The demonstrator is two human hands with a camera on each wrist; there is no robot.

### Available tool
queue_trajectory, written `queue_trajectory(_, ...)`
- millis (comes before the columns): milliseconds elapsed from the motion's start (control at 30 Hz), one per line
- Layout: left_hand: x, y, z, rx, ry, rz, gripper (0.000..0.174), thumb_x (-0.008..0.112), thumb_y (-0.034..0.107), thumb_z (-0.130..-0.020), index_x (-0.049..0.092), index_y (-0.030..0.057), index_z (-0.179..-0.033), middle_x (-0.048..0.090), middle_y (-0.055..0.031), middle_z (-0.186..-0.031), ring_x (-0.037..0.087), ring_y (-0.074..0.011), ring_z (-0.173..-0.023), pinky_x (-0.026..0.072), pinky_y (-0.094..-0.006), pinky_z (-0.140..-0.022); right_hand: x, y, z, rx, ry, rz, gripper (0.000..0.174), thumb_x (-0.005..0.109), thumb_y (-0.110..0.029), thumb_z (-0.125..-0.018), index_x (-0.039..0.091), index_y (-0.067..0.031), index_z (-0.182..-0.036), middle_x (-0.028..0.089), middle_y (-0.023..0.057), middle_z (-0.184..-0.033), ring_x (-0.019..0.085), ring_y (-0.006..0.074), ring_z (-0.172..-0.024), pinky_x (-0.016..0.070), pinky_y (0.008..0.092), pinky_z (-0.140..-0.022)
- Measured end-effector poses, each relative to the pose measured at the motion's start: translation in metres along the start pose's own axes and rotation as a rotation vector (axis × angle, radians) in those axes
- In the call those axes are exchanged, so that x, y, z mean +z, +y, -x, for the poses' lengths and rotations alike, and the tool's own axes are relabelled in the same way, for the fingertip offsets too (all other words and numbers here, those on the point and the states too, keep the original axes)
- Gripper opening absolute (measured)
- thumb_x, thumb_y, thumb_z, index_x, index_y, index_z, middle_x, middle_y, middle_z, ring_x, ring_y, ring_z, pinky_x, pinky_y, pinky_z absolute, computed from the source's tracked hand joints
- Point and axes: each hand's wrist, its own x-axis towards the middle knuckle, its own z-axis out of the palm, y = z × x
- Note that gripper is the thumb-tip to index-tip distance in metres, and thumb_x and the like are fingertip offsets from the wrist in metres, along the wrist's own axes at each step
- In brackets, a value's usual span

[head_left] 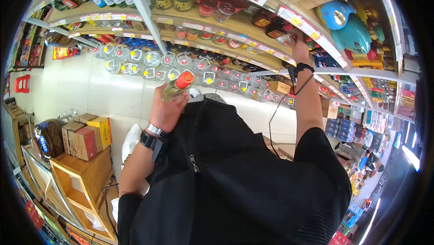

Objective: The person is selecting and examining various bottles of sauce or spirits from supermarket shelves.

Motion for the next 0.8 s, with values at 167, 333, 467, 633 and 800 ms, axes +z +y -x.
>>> queue_trajectory(167, -0.003, -0.005, -0.003, 0.030, 0.038, 0.040, 0.042, 0.050, 0.042, -0.097, 0.057, 0.0058, -0.118, 0.062, -0.0097, -0.115, 0.057, -0.0238, -0.105, 0.0454, -0.0401, -0.100, 0.020, 0.018, -0.011, -0.055, 0.090, 0.182, 0.036, 0.058, -0.032, -0.094, 0.052, -0.0115, -0.123, 0.068, 0.0196, -0.094, 0.066, 0.0394, -0.086, 0.0537, 0.0503, -0.071)
queue_trajectory(333, -0.005, -0.006, -0.005, 0.041, -0.009, 0.021, 0.040, 0.050, 0.041, -0.098, 0.057, 0.0064, -0.118, 0.063, -0.0092, -0.114, 0.058, -0.0238, -0.102, 0.0463, -0.0397, -0.098, 0.016, 0.002, -0.005, 0.000, 0.125, 0.127, 0.033, 0.064, -0.025, -0.091, 0.054, -0.0124, -0.119, 0.067, 0.0163, -0.100, 0.064, 0.0394, -0.088, 0.0520, 0.0501, -0.075)
queue_trajectory(467, 0.000, -0.006, -0.007, 0.029, 0.023, 0.046, 0.039, 0.050, 0.040, -0.098, 0.057, 0.0061, -0.116, 0.063, -0.0098, -0.113, 0.059, -0.0244, -0.100, 0.0474, -0.0396, -0.096, 0.008, -0.008, -0.002, -0.105, 0.212, 0.049, 0.038, 0.060, -0.034, -0.094, 0.051, -0.0086, -0.121, 0.069, 0.0208, -0.089, 0.065, 0.0423, -0.076, 0.0538, 0.0502, -0.067)
queue_trajectory(633, 0.000, -0.003, -0.011, 0.007, 0.040, -0.009, 0.040, 0.049, 0.041, -0.098, 0.057, 0.0057, -0.117, 0.063, -0.0091, -0.113, 0.058, -0.0243, -0.102, 0.0468, -0.0385, -0.097, -0.030, -0.086, 0.039, 0.187, 0.209, -0.307, 0.027, 0.058, -0.029, -0.096, 0.055, -0.0072, -0.112, 0.064, 0.0135, -0.066, 0.065, 0.0297, -0.060, 0.0511, 0.0407, -0.056)
queue_trajectory(800, 0.006, -0.002, -0.014, -0.020, 0.035, -0.071, 0.043, 0.045, 0.042, -0.100, 0.056, 0.0049, -0.119, 0.062, -0.0081, -0.115, 0.058, -0.0231, -0.104, 0.0463, -0.0378, -0.097, -0.076, -0.247, 0.118, -0.017, -0.601, -1.001, 0.036, 0.070, -0.017, -0.090, 0.057, -0.0095, -0.122, 0.056, 0.0002, -0.071, 0.056, 0.0092, -0.067, 0.0465, 0.0275, -0.064)
